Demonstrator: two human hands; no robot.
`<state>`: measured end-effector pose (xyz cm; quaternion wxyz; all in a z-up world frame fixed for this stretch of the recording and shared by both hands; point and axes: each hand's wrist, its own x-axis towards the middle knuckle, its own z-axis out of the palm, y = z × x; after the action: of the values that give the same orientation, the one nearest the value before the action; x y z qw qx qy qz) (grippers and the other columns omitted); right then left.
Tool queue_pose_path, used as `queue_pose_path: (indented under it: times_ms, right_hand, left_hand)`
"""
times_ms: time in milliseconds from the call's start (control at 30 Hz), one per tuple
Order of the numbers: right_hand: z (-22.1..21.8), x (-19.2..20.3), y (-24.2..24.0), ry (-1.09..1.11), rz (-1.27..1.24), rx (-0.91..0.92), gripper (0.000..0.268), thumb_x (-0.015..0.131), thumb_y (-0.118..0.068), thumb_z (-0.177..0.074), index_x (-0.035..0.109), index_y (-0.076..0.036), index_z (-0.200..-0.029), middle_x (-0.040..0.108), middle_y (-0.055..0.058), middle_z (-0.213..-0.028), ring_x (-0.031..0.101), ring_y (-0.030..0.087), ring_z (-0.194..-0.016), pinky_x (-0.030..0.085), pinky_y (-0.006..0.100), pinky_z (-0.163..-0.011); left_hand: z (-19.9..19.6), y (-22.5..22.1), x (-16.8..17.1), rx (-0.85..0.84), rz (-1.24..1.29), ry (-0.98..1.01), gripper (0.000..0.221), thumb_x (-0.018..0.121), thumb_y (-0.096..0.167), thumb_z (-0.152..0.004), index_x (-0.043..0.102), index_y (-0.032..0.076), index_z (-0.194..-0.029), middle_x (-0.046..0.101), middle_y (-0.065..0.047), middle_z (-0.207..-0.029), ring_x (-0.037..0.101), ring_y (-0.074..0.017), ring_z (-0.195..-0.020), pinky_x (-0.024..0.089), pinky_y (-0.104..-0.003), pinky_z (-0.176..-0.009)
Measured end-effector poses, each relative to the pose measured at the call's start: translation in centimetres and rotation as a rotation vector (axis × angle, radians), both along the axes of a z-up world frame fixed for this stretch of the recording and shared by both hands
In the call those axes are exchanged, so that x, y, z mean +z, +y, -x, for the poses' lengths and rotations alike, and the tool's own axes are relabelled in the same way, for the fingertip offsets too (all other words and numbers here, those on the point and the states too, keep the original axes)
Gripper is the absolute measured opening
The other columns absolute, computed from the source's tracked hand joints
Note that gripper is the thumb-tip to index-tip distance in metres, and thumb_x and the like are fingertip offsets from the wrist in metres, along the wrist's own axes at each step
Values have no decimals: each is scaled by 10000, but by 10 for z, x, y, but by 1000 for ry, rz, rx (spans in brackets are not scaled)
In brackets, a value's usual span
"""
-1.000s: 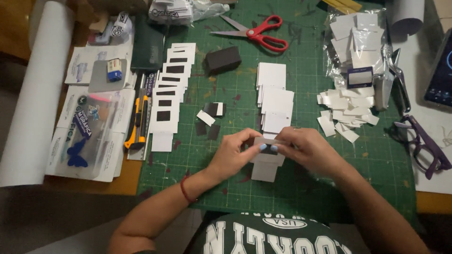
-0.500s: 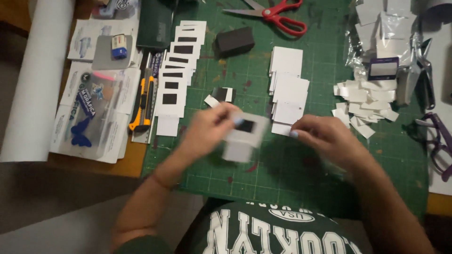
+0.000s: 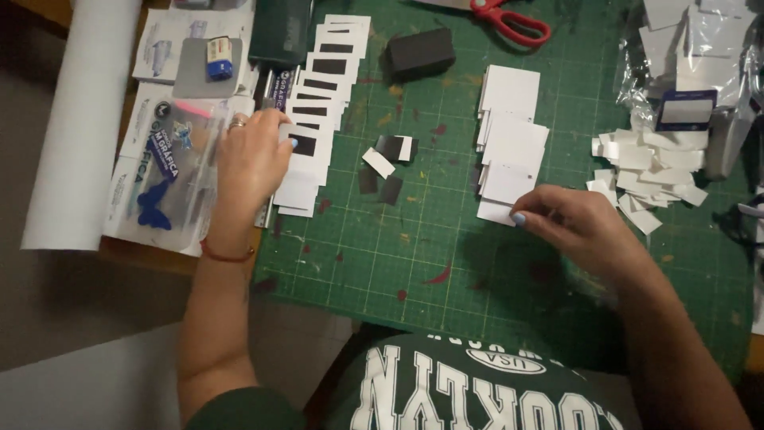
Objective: Assembling small cardstock items by peeling adhesive backings from black squares and sticking them onto white templates.
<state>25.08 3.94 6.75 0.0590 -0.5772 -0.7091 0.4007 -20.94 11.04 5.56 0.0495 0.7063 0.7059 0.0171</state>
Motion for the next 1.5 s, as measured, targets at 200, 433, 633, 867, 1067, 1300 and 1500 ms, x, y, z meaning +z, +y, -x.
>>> queue_pose_path:
  times_ms: [200,433,633,867,1067,1300,1500]
  right_hand:
    - [-6,-8,0,3,-114,64,239,663,-245,-1015,761,-183,-1224,825,18,-1107,774,167,-926,595,330,-754]
    - [1,3,-2,-7,-114,28,240,678,-265,-1013,771,-184,-1218,835,3,-1085,767,171,-906,579,336,-750]
    - [-1,1,-2,-33,-99,12,248,664,-233,-1019,760,-189,-1244,823,16,-1120,757,185,-935,574,356,-771]
    - [1,4,-1,-7,-114,28,255,659,-267,-1023,766,-187,-1241,835,12,-1121,776,181,-945,580,351,-770]
    - [0,8,-2,8,-119,27,237,656,-243,-1025,766,-186,-1227,825,17,-1093,762,176,-908,570,343,-748]
    - [0,11,0,189,-135,-2,197,692,-151,-1012,780,-57,-1160,775,132,-862,714,277,-743,553,394,-689]
    - [2,16,-1,147,-146,1,207,693,-105,-1005,781,-44,-1183,774,149,-869,708,288,-731,541,400,-678]
  left_hand:
    - [-5,-5,0,53,-17,74,488,777,313,-1000,648,118,-1429,684,-136,-1367,655,-367,-1208,518,-586,-1002]
    - [-41,-14,7,-101,-134,132,546,743,324,-1018,584,134,-1505,612,-109,-1457,594,-295,-1256,539,-453,-1019]
    - [-91,-29,-5,-489,142,137,917,367,636,-1105,70,28,-1723,10,-174,-1810,33,-325,-1651,54,-484,-1346]
    - [-130,-40,-51,-494,166,-86,960,355,629,-1145,-34,-39,-1714,-85,-255,-1803,-52,-362,-1678,19,-505,-1356]
    - [-157,-30,-47,-528,-6,-62,814,393,568,-1151,206,-3,-1700,238,-211,-1773,212,-363,-1645,209,-531,-1338]
    - [-139,31,-88,-576,-252,-84,454,764,512,-961,714,276,-1346,601,24,-1233,597,-280,-1191,501,-486,-919]
    - [-125,48,-77,-536,22,-436,192,820,383,-923,738,303,-1077,751,28,-969,735,-283,-1033,527,-484,-874]
